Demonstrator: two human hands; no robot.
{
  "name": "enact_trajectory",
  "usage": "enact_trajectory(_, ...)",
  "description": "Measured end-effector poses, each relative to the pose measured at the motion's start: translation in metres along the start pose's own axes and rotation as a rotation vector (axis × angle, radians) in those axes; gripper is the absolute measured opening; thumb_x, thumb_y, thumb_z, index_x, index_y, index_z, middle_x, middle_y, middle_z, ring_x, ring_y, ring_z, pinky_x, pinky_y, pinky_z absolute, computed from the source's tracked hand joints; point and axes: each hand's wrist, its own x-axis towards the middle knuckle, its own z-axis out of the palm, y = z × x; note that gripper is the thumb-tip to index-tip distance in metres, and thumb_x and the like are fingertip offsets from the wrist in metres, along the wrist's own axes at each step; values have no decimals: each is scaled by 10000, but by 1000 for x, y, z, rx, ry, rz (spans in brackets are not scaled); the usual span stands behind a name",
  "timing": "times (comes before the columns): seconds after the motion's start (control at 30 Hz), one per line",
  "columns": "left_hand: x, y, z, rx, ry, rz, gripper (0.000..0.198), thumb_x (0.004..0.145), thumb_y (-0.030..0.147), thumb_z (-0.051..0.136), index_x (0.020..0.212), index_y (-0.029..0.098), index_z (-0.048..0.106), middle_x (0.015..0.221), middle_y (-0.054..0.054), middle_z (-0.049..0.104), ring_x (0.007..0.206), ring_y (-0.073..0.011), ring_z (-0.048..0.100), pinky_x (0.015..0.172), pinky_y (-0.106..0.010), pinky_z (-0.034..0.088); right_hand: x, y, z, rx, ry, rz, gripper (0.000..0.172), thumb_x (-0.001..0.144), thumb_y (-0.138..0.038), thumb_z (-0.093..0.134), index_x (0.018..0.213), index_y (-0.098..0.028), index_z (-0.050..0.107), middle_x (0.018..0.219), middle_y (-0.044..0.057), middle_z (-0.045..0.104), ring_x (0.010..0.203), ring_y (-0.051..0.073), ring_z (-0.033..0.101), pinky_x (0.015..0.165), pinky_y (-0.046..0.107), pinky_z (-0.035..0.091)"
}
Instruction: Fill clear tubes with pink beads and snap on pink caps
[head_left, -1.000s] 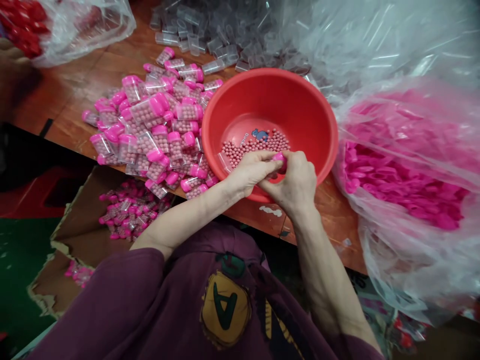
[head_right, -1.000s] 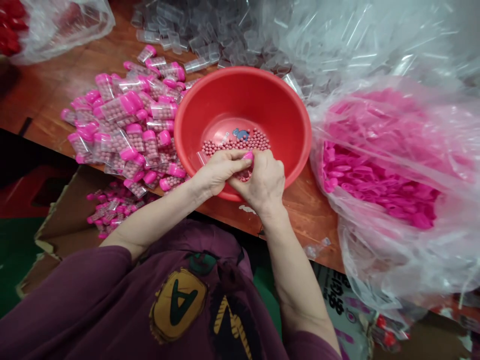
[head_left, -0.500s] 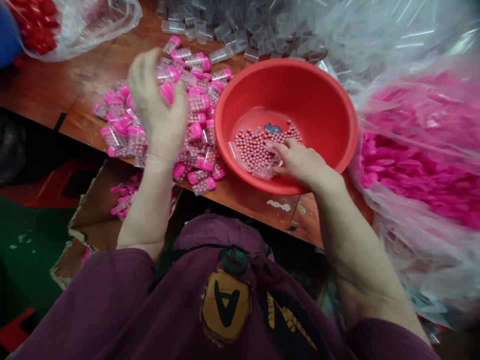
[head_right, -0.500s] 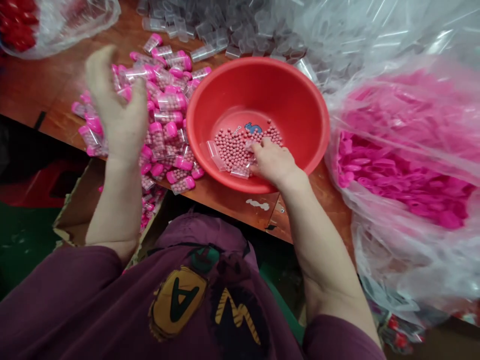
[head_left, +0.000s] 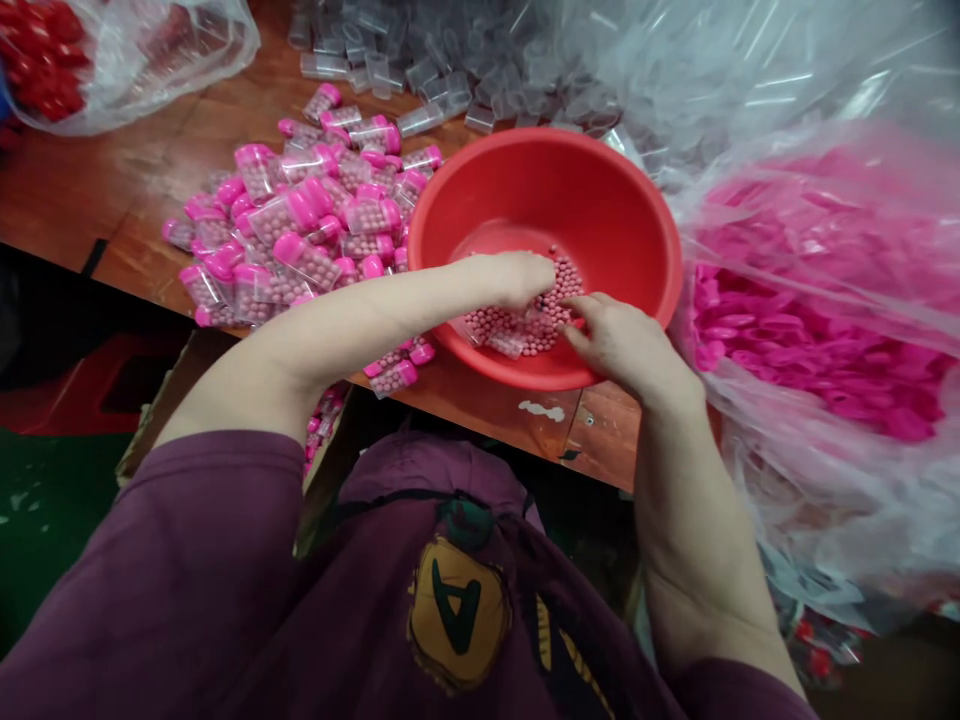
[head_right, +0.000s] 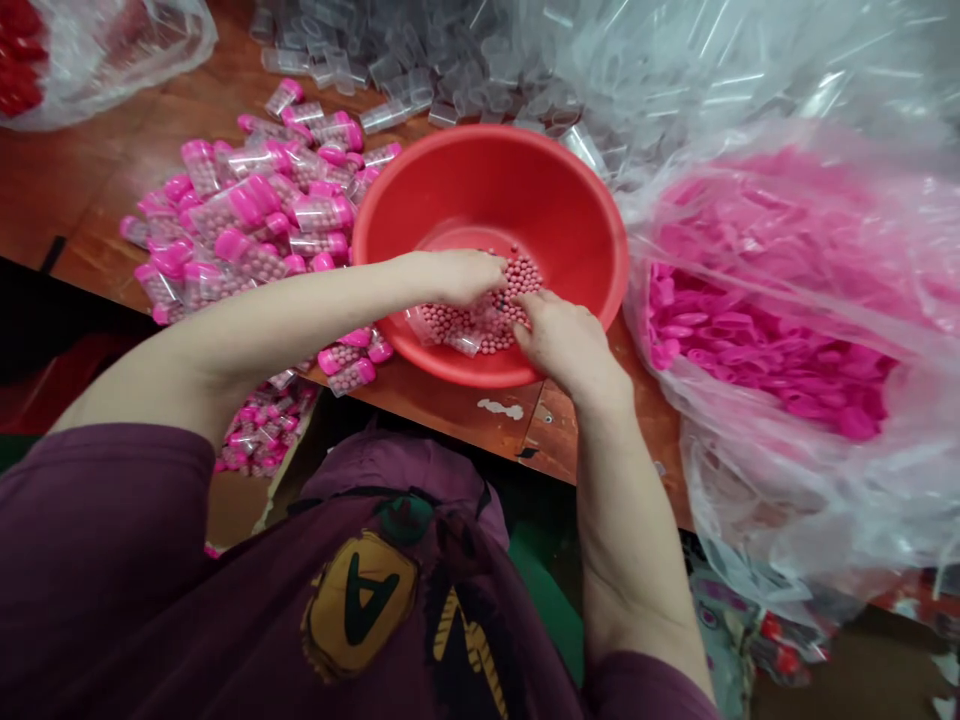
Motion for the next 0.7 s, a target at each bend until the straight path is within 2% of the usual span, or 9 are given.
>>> enact_trajectory(0.1,6,0,13,-125,14,-77,260,779,-13,703,885,153,873,903,-150,800,1061,-342,770,1018,-408,519,-2,-5,3,9,35,23,504,1076,-311,543,1516,-144,726,1420,233,792,1269,462,773,1062,635,615)
enact_trajectory(0.17,5,-5,13,-151,48,-92,199,780,15,728,821,164,853,824,-135,752,1033,-349,755,1004,-416,511,3,-7,5,-14,11,20,538,1079,-331,560,1563,-134,690,1503,245,748,1271,460,772,1046,622,616)
enact_trajectory(0.23,2,-16,5,-85,92,-96,153,819,88,758,911,146,865,926,-153,760,1071,-356,737,1015,-419,507,11,-7,6,-26,-74,-33,517,1061,-322,598,1543,-179,716,1534,211,740,1238,426,788,1022,579,625)
enact_trajectory(0.33,1,-35,-13,144,188,-132,311,906,96,665,1152,65,853,1257,-234,741,1233,-376,688,1064,-415,488,20,-5,8,79,-239,-186,377,1025,-252,619,1333,-267,836,1301,104,862,1107,324,826,980,472,643)
enact_trajectory(0.37,2,-41,-18,232,199,-136,368,926,67,607,1211,41,836,1326,-258,719,1282,-382,665,1077,-416,477,20,-3,8,143,-242,-234,351,1015,-230,610,1262,-269,857,1225,86,880,1072,302,830,979,449,645)
enact_trajectory(0.43,6,-50,-22,362,179,-130,436,942,20,513,1255,13,816,1344,-284,711,1324,-387,636,1095,-424,457,14,2,10,289,-78,-276,329,1016,-231,586,1190,-257,864,1200,79,882,1071,284,830,1011,439,645)
enact_trajectory(0.53,18,-54,-14,366,154,-101,394,950,21,508,1176,35,831,1260,-268,747,1310,-382,648,1125,-442,435,-6,12,19,464,406,-176,317,1063,-313,565,1209,-244,838,1238,103,863,1119,283,823,1055,469,646)
enact_trajectory(0.6,27,-47,-2,301,171,-43,353,951,34,523,1099,64,842,1219,-255,765,1294,-378,664,1132,-461,435,-23,21,28,558,673,-56,337,1104,-402,542,1253,-258,809,1150,97,858,1009,262,829,974,469,673)
enact_trajectory(0.7,37,-20,17,81,241,96,322,927,57,554,1034,108,853,1112,-235,788,1199,-362,688,1098,-473,462,-49,34,44,669,912,117,353,1129,-500,533,1279,-285,771,1029,78,840,832,229,803,849,448,685)
